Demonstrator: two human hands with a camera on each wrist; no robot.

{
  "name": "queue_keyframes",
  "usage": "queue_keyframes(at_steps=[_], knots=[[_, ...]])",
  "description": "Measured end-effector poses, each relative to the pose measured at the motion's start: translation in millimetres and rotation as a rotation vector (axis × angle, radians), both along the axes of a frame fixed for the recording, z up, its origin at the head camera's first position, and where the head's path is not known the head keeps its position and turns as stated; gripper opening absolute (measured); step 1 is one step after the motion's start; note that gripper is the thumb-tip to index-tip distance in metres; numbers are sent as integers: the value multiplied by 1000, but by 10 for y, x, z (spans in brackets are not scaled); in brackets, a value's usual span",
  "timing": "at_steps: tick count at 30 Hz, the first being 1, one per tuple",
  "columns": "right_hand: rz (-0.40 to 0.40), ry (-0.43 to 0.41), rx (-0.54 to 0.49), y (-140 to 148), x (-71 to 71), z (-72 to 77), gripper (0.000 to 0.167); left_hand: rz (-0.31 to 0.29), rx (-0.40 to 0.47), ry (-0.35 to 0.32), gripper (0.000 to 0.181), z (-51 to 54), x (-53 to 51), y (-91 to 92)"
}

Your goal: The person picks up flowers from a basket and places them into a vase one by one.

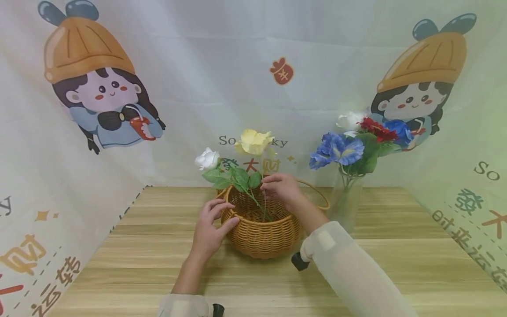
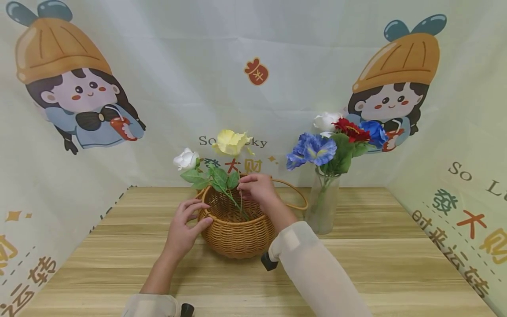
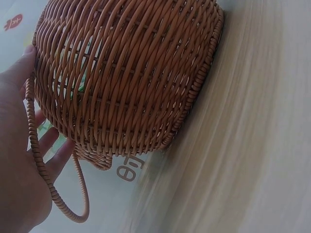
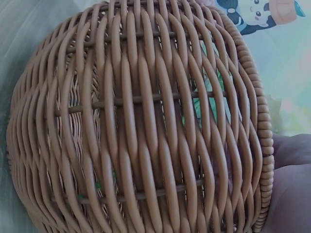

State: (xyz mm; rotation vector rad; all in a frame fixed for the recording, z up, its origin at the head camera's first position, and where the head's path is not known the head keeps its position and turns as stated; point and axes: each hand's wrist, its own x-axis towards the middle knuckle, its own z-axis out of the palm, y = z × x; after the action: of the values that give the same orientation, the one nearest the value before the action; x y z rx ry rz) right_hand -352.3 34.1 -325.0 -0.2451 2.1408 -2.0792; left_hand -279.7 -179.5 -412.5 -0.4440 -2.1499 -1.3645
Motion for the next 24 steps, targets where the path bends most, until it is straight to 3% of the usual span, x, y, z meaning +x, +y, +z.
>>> queue_keyframes(at_steps=[14,24], knots=[[-136,82,-37,-26,78,63,19,0,7,-7,26,-8,4,-13],[-187,256,-38,24,128,47,14,1,2,-6,26,-4,1,-12]])
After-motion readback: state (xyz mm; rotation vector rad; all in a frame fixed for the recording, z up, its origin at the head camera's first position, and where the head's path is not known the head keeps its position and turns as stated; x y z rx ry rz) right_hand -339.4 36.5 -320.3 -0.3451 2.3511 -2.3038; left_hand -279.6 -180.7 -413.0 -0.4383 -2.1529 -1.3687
